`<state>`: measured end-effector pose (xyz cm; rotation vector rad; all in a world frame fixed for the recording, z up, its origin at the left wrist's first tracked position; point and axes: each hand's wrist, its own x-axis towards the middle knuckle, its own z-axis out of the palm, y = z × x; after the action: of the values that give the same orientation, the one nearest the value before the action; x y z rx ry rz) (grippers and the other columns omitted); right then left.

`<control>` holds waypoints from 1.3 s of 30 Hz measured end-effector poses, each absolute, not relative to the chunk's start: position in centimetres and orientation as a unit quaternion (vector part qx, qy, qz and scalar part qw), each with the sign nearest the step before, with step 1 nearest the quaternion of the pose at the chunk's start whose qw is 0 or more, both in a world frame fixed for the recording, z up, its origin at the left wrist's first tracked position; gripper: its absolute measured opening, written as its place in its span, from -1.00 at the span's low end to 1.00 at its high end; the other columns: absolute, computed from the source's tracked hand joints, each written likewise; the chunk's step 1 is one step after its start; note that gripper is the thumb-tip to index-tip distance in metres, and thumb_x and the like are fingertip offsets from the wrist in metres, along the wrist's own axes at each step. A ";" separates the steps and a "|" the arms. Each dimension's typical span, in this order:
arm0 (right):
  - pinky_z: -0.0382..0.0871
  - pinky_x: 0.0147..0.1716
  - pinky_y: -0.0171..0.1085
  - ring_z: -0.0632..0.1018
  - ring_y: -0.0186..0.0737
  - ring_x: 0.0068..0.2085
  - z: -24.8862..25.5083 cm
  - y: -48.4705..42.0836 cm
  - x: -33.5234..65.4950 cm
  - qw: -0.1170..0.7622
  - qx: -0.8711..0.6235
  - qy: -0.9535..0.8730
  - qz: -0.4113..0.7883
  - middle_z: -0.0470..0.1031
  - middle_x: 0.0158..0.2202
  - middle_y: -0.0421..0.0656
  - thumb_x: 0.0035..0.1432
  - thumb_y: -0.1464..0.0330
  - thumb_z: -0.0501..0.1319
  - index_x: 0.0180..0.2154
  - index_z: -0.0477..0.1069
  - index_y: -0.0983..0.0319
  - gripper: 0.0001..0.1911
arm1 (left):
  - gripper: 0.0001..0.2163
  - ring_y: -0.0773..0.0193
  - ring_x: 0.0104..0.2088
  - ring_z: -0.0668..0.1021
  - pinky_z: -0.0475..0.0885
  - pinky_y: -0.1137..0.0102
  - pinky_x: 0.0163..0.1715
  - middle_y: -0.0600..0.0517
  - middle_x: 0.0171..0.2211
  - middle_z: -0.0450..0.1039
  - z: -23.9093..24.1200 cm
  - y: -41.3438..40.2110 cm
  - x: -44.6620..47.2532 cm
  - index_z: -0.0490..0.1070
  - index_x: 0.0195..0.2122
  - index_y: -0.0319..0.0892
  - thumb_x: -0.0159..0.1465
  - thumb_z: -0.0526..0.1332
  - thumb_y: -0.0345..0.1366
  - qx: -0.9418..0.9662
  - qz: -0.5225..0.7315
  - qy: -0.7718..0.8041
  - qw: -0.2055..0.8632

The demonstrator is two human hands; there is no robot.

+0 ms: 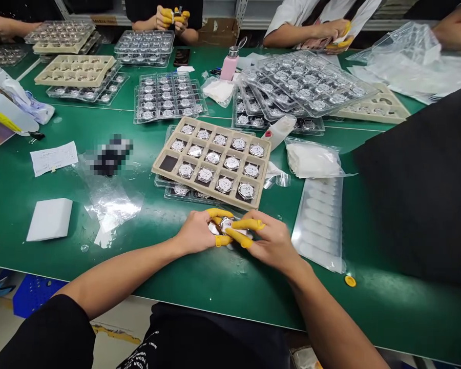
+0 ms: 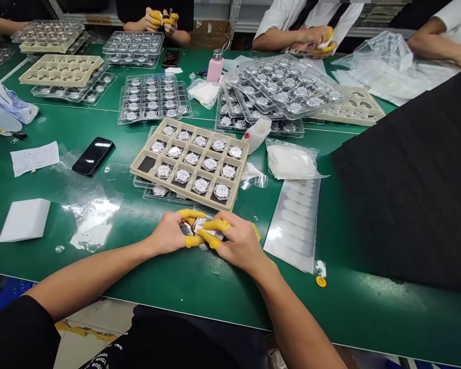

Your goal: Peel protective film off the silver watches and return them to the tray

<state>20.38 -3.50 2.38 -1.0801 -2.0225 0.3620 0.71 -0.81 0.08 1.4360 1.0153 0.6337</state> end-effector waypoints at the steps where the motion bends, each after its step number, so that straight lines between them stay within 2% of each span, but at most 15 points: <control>1: 0.37 -0.49 -0.29 0.52 -0.27 -0.42 2.3 -3.5 20.4 0.404 -0.430 -0.795 0.139 0.51 -0.39 -0.14 0.20 0.43 0.27 -0.25 0.53 0.17 -0.92 | -0.50 0.32 -0.38 0.57 0.50 0.46 -0.34 0.02 -0.34 0.60 0.1 -0.8 0.7 0.57 -0.02 -0.18 -0.06 0.44 -0.31 0.617 0.272 0.436 0.596; 18: 0.34 -0.49 -0.28 0.49 -0.27 -0.44 2.0 -3.5 20.3 0.430 -0.455 -0.769 0.132 0.48 -0.42 -0.16 0.19 0.42 0.31 -0.27 0.55 0.16 -0.94 | -0.49 0.30 -0.34 0.59 0.53 0.43 -0.26 0.00 -0.32 0.60 -0.2 -1.0 0.7 0.56 -0.02 -0.22 -0.06 0.46 -0.33 0.592 0.298 0.443 0.603; 22: 0.35 -0.49 -0.27 0.50 -0.26 -0.43 2.0 -3.7 19.8 0.416 -0.445 -0.773 0.177 0.50 -0.42 -0.15 0.21 0.36 0.31 -0.28 0.56 0.14 -0.96 | -0.46 0.26 -0.30 0.64 0.57 0.40 -0.22 -0.04 -0.25 0.63 -0.3 -1.1 0.8 0.52 0.03 -0.23 -0.05 0.46 -0.37 0.570 0.304 0.423 0.635; 24: 0.35 -0.49 -0.25 0.50 -0.26 -0.44 2.3 -3.6 20.5 0.426 -0.488 -0.745 0.156 0.50 -0.42 -0.14 0.22 0.31 0.30 -0.30 0.56 0.14 -0.93 | -0.46 0.24 -0.28 0.65 0.58 0.38 -0.21 -0.05 -0.23 0.64 -0.3 -1.3 0.8 0.51 0.04 -0.23 -0.03 0.47 -0.34 0.573 0.309 0.415 0.635; 28: 0.35 -0.42 -0.18 0.48 -0.19 -0.38 3.4 -3.3 24.3 0.412 -0.545 -0.718 0.131 0.50 -0.38 -0.12 0.17 0.21 0.35 -0.32 0.55 0.12 -0.87 | -0.58 0.27 -0.33 0.65 0.60 0.39 -0.24 -0.03 -0.28 0.64 -0.4 -2.0 0.4 0.55 -0.02 -0.18 0.06 0.44 -0.27 0.697 0.341 0.368 0.512; 31: 0.37 -0.33 -0.14 0.48 -0.11 -0.24 3.9 -3.6 26.1 0.384 -0.545 -0.723 0.180 0.52 -0.20 -0.08 0.18 0.14 0.32 -0.10 0.53 0.09 -0.71 | -0.71 0.29 -0.34 0.66 0.61 0.41 -0.23 -0.02 -0.29 0.66 -0.7 -2.2 0.0 0.58 -0.09 -0.13 0.14 0.38 -0.29 0.794 0.370 0.271 0.400; 34: 0.39 -0.24 -0.14 0.50 -0.12 -0.15 3.5 -4.1 25.3 0.356 -0.550 -0.705 0.272 0.56 -0.10 -0.09 0.23 0.16 0.28 0.05 0.43 0.09 -0.63 | -0.77 0.28 -0.29 0.68 0.61 0.42 -0.18 -0.01 -0.30 0.66 -0.9 -2.0 -0.2 0.57 -0.11 -0.10 0.19 0.36 -0.29 0.833 0.375 0.204 0.352; 37: 0.42 -0.25 -0.17 0.53 -0.18 -0.24 2.9 -4.2 24.0 0.369 -0.557 -0.657 0.349 0.60 -0.17 -0.10 0.20 0.17 0.31 0.00 0.44 0.14 -0.64 | -0.77 0.28 -0.24 0.68 0.61 0.41 -0.15 -0.01 -0.29 0.66 -0.7 -1.9 -0.2 0.56 -0.09 -0.12 0.21 0.34 -0.33 0.842 0.390 0.171 0.331; 39: 0.44 -0.27 -0.18 0.53 -0.21 -0.30 2.7 -4.2 23.7 0.387 -0.548 -0.630 0.391 0.60 -0.26 -0.12 0.16 0.14 0.33 -0.04 0.44 0.17 -0.62 | -0.77 0.23 -0.17 0.67 0.60 0.34 -0.08 -0.02 -0.29 0.66 -0.4 -1.9 0.0 0.56 -0.11 -0.12 0.19 0.36 -0.33 0.839 0.394 0.180 0.330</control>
<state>23.74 -4.16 2.72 -1.3961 -1.6047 0.9942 -0.03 -1.88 -0.42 2.1934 0.4720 1.0316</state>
